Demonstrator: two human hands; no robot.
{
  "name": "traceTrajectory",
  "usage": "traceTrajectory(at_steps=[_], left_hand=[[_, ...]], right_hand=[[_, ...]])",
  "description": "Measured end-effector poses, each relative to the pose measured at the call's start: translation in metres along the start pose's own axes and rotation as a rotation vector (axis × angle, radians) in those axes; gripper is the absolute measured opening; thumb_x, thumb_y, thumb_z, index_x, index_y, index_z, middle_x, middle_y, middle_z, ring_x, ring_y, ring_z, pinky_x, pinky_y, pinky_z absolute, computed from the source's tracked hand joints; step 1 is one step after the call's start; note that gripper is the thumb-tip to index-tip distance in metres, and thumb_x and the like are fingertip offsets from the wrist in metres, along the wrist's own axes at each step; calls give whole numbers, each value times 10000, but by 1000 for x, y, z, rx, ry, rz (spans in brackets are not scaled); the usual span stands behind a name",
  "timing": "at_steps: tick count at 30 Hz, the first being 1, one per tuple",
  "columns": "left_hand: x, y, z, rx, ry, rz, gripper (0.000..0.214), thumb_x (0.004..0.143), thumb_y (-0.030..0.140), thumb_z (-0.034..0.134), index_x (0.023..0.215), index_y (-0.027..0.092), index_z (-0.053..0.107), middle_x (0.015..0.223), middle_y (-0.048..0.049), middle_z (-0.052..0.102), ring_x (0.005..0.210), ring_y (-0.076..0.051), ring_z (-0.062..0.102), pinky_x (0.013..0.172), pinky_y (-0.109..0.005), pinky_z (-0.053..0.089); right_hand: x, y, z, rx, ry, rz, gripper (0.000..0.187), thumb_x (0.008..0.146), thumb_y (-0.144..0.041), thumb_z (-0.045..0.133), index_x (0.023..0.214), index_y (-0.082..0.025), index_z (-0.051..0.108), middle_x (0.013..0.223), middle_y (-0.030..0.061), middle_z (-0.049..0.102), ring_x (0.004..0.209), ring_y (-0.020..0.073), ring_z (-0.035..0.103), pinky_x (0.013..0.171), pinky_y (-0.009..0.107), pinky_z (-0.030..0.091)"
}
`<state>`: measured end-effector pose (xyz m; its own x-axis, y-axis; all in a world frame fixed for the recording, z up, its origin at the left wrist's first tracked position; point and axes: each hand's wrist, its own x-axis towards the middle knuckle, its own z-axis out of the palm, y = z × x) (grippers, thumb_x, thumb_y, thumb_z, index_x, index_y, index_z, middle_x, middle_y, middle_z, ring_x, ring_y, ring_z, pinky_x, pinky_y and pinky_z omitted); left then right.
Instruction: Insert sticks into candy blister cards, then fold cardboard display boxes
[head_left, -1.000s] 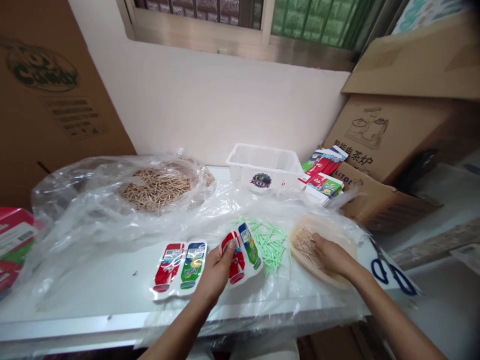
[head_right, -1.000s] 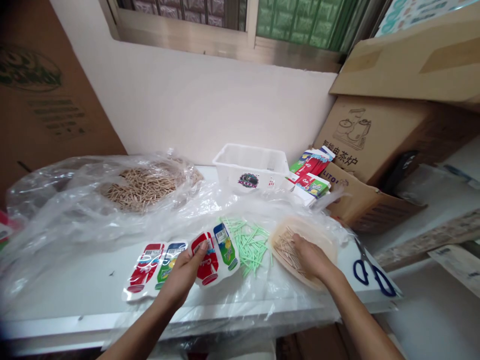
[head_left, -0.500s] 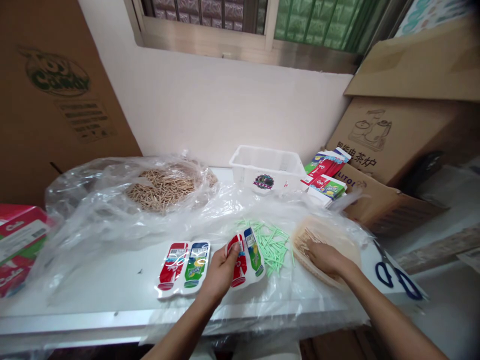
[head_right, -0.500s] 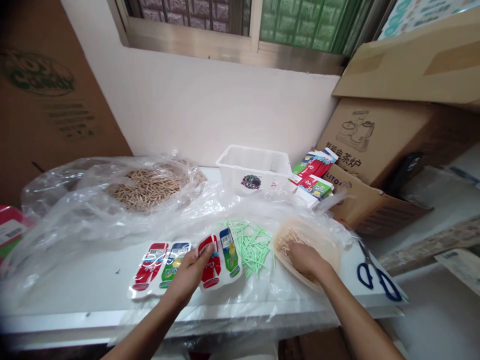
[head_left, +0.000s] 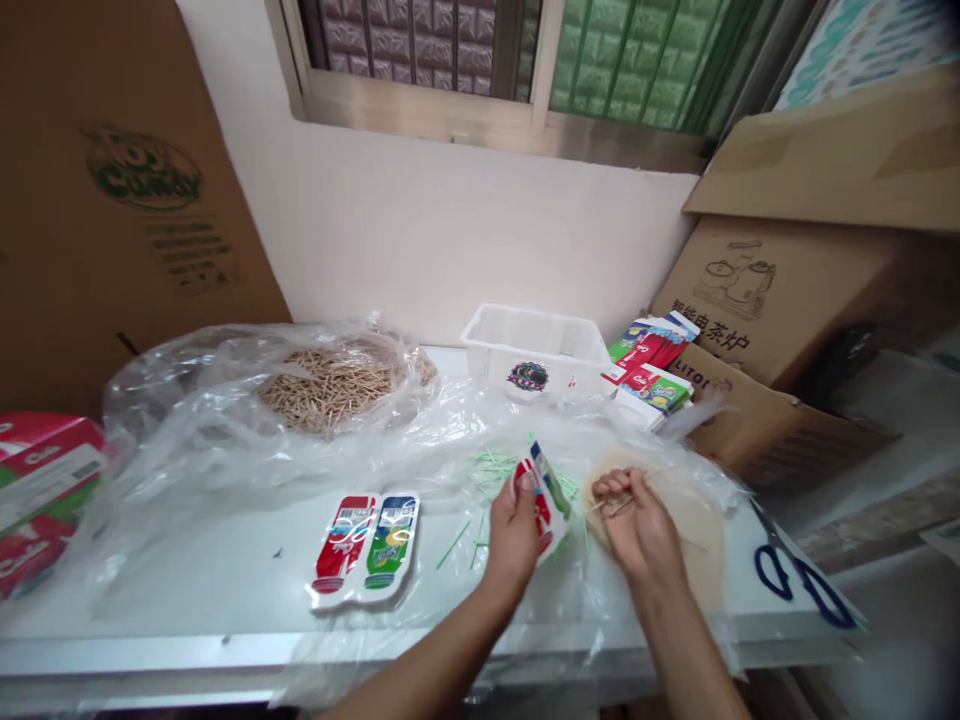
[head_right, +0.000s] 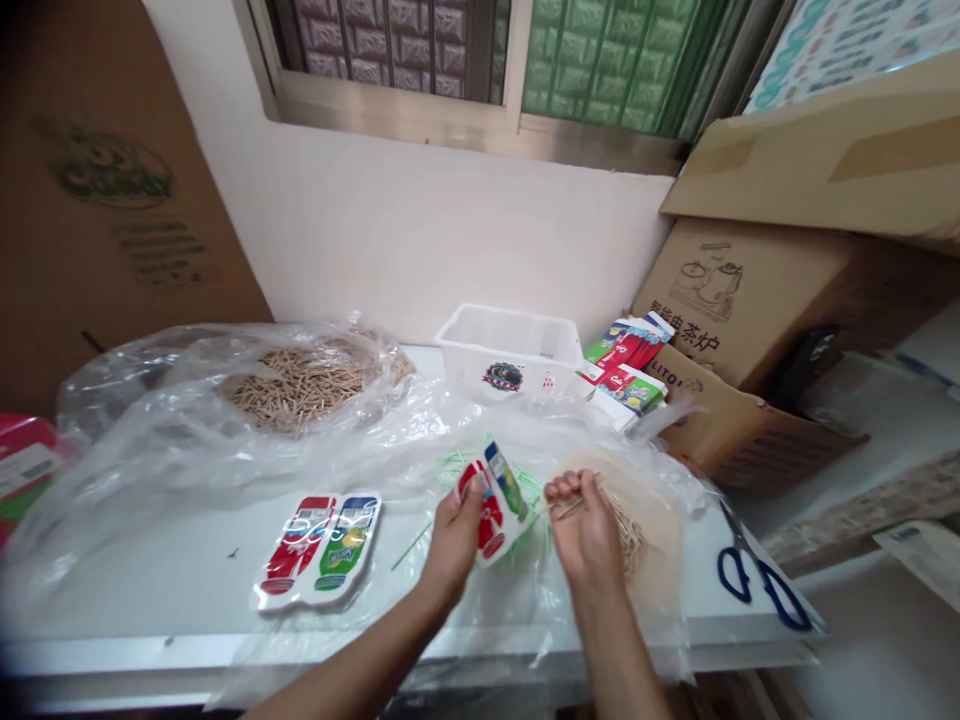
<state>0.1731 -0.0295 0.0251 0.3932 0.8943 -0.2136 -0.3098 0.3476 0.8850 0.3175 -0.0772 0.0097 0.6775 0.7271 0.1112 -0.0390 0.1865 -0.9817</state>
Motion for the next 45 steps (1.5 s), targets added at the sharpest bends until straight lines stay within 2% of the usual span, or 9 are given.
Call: traceTrajectory(at_steps=[2,5,10,14,20,24,27,35,45], left_hand=[[0,-6,16,-139,40,40,515,695,674,572,755,165,533,583,19,545,518,-106,496,544,-223,417],[-1,-6,25,-311,102,39,512,696,681,565,663,186,442,510,51,471,496,-91,462,558,-218,411],[-7,1,17,-398,105,30,482,698,627,611,660,196,401,464,84,384,440,-66,366,479,-194,341],[-13,5,11,-347,152,51,484,675,586,658,601,188,393,493,63,420,481,-75,404,506,-202,366],[-2,20,-17,-208,105,96,477,705,606,619,804,142,577,636,-14,592,527,-114,505,538,-227,419],[2,21,-27,-74,57,173,450,736,593,594,859,161,612,752,-33,628,668,-150,554,664,-252,455],[-2,17,-30,68,-11,259,380,792,536,556,782,162,621,744,-31,611,731,-166,534,710,-250,434],[-14,23,-73,379,-131,216,368,819,443,548,580,163,569,534,21,444,537,-117,396,537,-224,302],[-26,33,-81,346,-210,42,359,835,489,492,820,158,628,576,25,506,500,-105,401,504,-215,314]], right_hand=[[-27,-4,35,336,-52,67,302,851,-504,469,712,-245,398,674,-28,446,667,146,513,730,336,494],[-62,-6,72,453,-65,152,266,881,-478,464,752,-246,457,736,-15,512,721,160,549,725,335,500],[-80,-4,88,425,-24,158,211,865,-438,526,994,-278,483,757,-32,529,727,154,570,745,315,499],[-80,-6,88,226,-84,84,281,889,-453,485,1121,-300,444,837,-24,563,841,169,584,808,313,479],[-72,-11,53,-580,-446,-225,164,947,-330,342,968,-249,483,945,53,569,898,213,544,797,347,448],[-63,-10,45,-1139,-618,-561,223,849,-96,358,921,-210,535,871,87,566,805,237,513,739,381,415],[-61,-14,53,-1381,-751,-616,308,750,-8,392,938,-190,555,866,101,599,768,239,538,701,366,402],[-43,-64,38,-1102,-861,-329,216,967,-315,277,914,-253,476,877,27,583,777,175,564,674,280,407],[-43,-78,49,-1335,-964,-450,173,935,-190,324,861,-222,478,777,11,601,650,146,550,571,253,333]])
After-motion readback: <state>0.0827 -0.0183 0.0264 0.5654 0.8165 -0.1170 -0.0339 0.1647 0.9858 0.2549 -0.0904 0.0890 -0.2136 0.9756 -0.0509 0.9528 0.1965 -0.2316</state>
